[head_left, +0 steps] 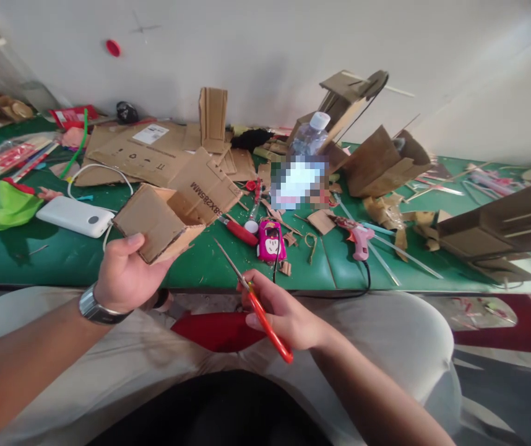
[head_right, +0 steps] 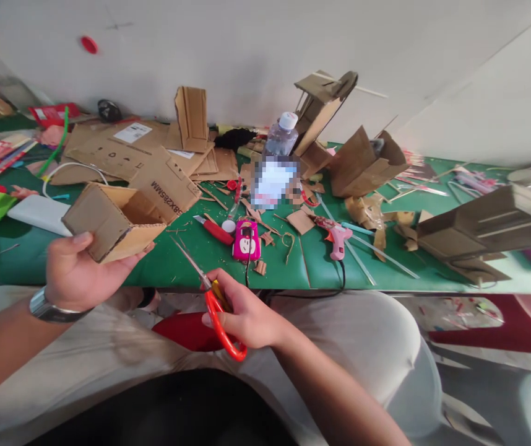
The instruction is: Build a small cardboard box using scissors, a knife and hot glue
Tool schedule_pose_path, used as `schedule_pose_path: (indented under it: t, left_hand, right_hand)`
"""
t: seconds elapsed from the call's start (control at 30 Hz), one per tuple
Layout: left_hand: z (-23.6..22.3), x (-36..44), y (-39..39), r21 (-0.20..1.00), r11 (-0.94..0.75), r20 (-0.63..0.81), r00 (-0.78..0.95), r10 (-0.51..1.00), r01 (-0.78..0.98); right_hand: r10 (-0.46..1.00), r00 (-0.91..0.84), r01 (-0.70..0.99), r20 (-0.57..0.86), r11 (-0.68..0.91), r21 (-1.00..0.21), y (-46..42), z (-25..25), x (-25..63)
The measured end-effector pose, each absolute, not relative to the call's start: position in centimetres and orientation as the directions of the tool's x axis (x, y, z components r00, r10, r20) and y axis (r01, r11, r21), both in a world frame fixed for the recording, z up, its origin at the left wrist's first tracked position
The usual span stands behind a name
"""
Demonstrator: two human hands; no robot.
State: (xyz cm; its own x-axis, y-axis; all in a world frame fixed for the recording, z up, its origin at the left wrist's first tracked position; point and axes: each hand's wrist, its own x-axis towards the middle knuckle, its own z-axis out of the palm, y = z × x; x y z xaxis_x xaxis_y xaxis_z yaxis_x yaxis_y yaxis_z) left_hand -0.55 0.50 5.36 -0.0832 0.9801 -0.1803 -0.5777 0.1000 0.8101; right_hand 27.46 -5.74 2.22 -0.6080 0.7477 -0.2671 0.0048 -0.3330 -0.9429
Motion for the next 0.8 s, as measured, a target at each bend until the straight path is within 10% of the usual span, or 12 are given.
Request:
schedule_pose_path:
  t: [0.8]
  left_hand:
    - [1.8, -0.2, -1.4, 0.75, 0.283, -0.258, 0.13, 0.957, -0.598]
  right_hand:
    - [0.814, -0.534, -0.235, -0.228, -0.402, -0.885, -5.9, 0.2, 25.2]
